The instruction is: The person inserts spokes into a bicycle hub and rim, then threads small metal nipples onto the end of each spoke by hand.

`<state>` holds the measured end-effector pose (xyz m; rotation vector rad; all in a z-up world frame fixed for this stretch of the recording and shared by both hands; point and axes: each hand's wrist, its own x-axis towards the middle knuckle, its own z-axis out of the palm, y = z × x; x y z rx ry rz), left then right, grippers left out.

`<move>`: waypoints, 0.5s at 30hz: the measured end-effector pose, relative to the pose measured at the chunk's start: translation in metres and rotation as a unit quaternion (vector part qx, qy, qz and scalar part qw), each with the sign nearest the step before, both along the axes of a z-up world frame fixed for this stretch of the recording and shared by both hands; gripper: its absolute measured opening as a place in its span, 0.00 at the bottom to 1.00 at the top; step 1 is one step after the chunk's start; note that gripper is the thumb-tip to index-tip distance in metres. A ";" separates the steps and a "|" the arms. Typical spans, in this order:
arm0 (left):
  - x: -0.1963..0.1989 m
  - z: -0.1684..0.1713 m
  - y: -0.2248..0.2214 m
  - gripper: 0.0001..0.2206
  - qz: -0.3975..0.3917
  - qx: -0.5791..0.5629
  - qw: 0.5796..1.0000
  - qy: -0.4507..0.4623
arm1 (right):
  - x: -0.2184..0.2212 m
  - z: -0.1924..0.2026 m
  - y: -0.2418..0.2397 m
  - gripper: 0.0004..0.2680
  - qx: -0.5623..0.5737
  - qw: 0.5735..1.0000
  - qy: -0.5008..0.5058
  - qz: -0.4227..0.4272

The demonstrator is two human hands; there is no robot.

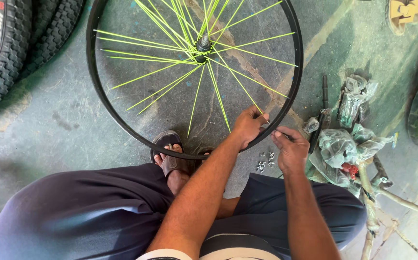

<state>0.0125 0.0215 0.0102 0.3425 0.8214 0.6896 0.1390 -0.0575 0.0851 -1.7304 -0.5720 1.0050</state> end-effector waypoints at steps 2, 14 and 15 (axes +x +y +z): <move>-0.001 0.001 -0.002 0.06 0.004 -0.005 1.000 -0.009 | 0.001 -0.014 0.000 0.08 0.044 0.998 -0.033 0.015; -0.007 0.008 0.002 0.06 -0.005 0.007 1.000 0.018 | -0.010 -0.015 0.006 0.12 0.099 0.994 0.008 0.048; -0.009 0.008 0.002 0.06 -0.009 0.002 1.000 0.008 | -0.010 -0.015 0.006 0.12 0.090 0.994 -0.021 0.053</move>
